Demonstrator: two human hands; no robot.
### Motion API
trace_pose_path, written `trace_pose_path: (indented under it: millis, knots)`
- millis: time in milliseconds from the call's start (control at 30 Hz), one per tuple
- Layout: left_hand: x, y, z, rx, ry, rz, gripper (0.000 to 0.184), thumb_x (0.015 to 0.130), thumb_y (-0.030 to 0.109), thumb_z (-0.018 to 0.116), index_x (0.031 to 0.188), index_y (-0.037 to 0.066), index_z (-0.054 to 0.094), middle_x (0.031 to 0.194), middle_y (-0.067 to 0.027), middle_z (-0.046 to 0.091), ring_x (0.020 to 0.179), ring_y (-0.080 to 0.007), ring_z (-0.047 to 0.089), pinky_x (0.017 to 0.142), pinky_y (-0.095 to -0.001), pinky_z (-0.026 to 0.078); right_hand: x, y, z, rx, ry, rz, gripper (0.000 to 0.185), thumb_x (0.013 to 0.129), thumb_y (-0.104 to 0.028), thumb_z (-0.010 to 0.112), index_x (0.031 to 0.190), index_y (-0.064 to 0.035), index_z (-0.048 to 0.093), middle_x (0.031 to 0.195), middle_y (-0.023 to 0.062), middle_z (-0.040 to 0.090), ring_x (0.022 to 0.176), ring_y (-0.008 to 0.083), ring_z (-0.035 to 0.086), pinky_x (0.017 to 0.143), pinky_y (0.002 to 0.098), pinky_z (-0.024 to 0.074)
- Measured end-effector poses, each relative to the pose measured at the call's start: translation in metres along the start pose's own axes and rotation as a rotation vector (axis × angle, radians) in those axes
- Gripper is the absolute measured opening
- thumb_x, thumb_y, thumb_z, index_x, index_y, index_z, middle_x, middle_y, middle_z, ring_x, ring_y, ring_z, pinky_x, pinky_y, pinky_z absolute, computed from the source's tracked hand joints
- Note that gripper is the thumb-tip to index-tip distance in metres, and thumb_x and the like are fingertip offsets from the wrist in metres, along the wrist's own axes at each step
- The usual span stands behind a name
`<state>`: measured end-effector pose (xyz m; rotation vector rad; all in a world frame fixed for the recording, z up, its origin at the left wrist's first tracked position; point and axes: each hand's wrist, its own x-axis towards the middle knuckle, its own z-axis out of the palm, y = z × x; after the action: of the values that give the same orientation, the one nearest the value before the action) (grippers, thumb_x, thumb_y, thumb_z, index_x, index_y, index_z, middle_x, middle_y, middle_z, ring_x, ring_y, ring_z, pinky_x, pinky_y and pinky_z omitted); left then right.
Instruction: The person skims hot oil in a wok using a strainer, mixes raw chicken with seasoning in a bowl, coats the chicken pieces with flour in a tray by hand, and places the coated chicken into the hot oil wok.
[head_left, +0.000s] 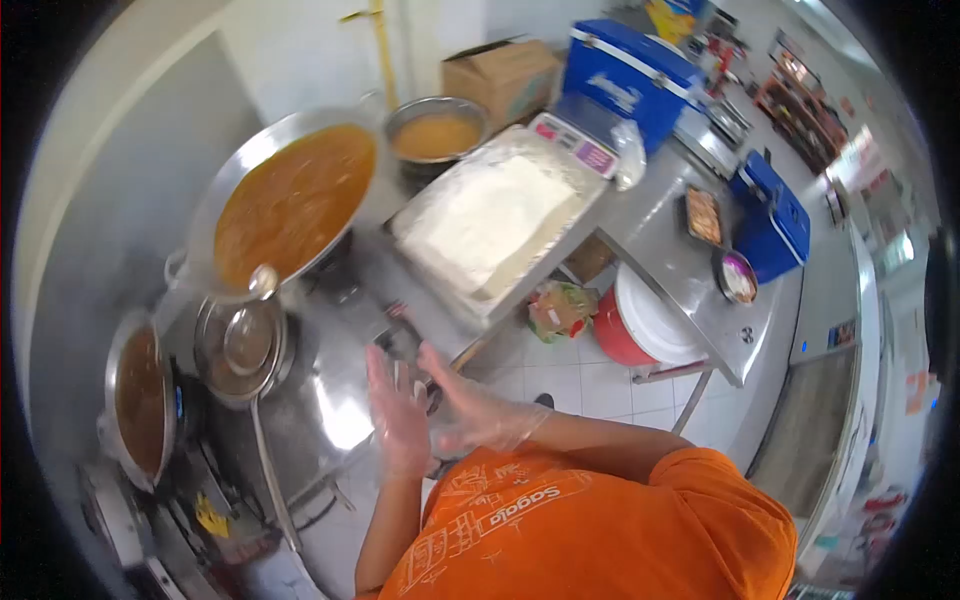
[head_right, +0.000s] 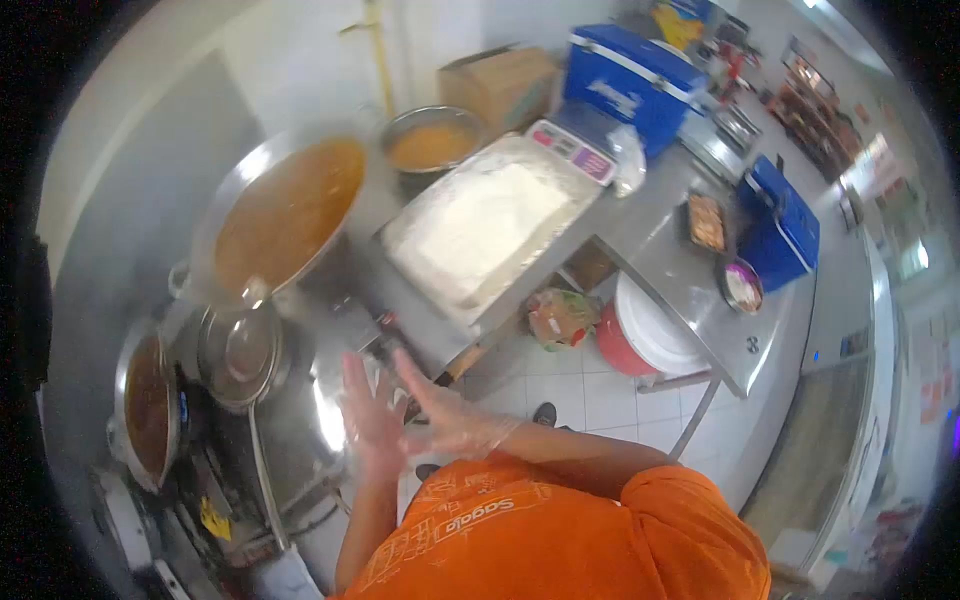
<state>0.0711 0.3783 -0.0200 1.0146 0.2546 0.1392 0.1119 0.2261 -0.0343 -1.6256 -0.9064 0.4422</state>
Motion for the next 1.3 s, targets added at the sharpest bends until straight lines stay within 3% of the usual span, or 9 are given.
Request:
trace_pose_path:
  millis: [233,400,600,733,800,933,1067,1167,1300]
  knots:
    - [0.042,-0.161,0.227,-0.284,-0.245,-0.303,0.072,0.102,0.056,0.041,0.158,0.013,0.023,0.162,-0.0073,0.025,0.148,-0.0312,0.025,0.12,-0.0476,0.02,-0.079,0.037,-0.173,0.234,0.904,0.203,0.058,0.103,-0.039,0.045,0.152,-0.011,0.032,0.155,0.0248,0.029,0.149,0.0368,0.021,0.121,0.0411,0.0198]
    - [0.064,-0.216,0.313,-0.462,-0.491,-0.597,0.067,0.104,0.05,0.042,0.155,0.008,0.029,0.158,-0.0096,0.035,0.145,-0.0285,0.032,0.121,-0.0428,0.021,-0.15,0.102,-0.259,-0.445,0.818,0.218,0.066,0.101,-0.049,0.046,0.15,-0.0053,0.039,0.149,0.0208,0.045,0.138,0.0393,0.043,0.119,0.0437,0.0252]
    - [0.095,-0.249,0.335,0.111,-0.639,-0.713,0.061,0.103,0.056,0.038,0.136,0.007,0.053,0.137,-0.0134,0.058,0.133,-0.027,0.047,0.111,-0.0455,0.035,-0.234,0.197,-0.382,0.246,1.486,0.589,0.085,0.092,-0.046,0.066,0.153,-0.0026,0.026,0.142,0.0226,0.048,0.128,0.0329,0.049,0.104,0.0408,0.0407]
    - [0.158,-0.256,0.317,0.123,-0.57,-0.797,0.052,0.104,0.048,0.041,0.131,0.007,0.057,0.134,-0.0129,0.061,0.122,-0.0272,0.056,0.102,-0.0443,0.043,-0.355,0.28,-0.489,1.139,2.224,0.377,0.036,0.092,-0.045,0.068,0.095,-0.0098,0.06,0.073,0.0041,0.053,0.064,0.0157,0.051,0.051,0.0348,0.0439]
    - [0.182,-0.262,0.313,0.104,-0.543,-0.816,0.044,0.104,0.039,0.043,0.132,0.007,0.057,0.131,-0.0134,0.062,0.115,-0.0272,0.061,0.096,-0.0418,0.048,-0.406,0.335,-0.532,1.081,2.551,0.099,0.045,0.088,-0.039,0.073,0.115,-0.0035,0.065,0.1,0.009,0.065,0.091,0.0247,0.06,0.082,0.0414,0.0484]
    - [0.232,-0.318,0.33,0.885,-0.762,-0.546,0.051,0.098,0.045,0.053,0.132,0.007,0.056,0.132,-0.0151,0.061,0.117,-0.0286,0.06,0.098,-0.0443,0.048,-0.479,0.355,-0.555,0.443,2.369,0.891,0.021,0.092,-0.022,0.067,0.103,-0.0036,0.069,0.083,0.0065,0.064,0.081,0.025,0.064,0.077,0.0301,0.0535]
    - [0.26,-0.402,0.392,1.39,-1.031,0.401,0.052,0.094,0.038,0.058,0.134,0.005,0.054,0.138,-0.0205,0.055,0.12,-0.0375,0.055,0.102,-0.0494,0.045,-0.434,0.254,-0.544,-0.207,1.776,1.48,0.023,0.094,-0.015,0.06,0.109,0.0019,0.065,0.099,0.0106,0.067,0.097,0.0276,0.067,0.087,0.0328,0.0573]
    - [0.279,-0.44,0.443,1.428,-1.15,0.52,0.051,0.092,0.035,0.06,0.135,0.008,0.055,0.137,-0.0209,0.054,0.121,-0.0389,0.053,0.103,-0.0493,0.044,-0.484,0.329,-0.534,0.853,2.559,0.016,0.031,0.094,-0.009,0.056,0.122,0.0052,0.055,0.119,0.0161,0.061,0.107,0.0318,0.065,0.091,0.0417,0.0598]
    - [0.264,-0.465,0.511,1.138,-1.475,0.411,0.05,0.09,0.031,0.06,0.136,0.011,0.055,0.127,-0.0198,0.057,0.12,-0.0378,0.054,0.1,-0.049,0.047,-0.454,0.261,-0.499,0.85,2.604,0.133,0.051,0.091,-0.003,0.053,0.137,0.0127,0.038,0.132,0.0233,0.055,0.113,0.0351,0.063,0.096,0.048,0.0582]
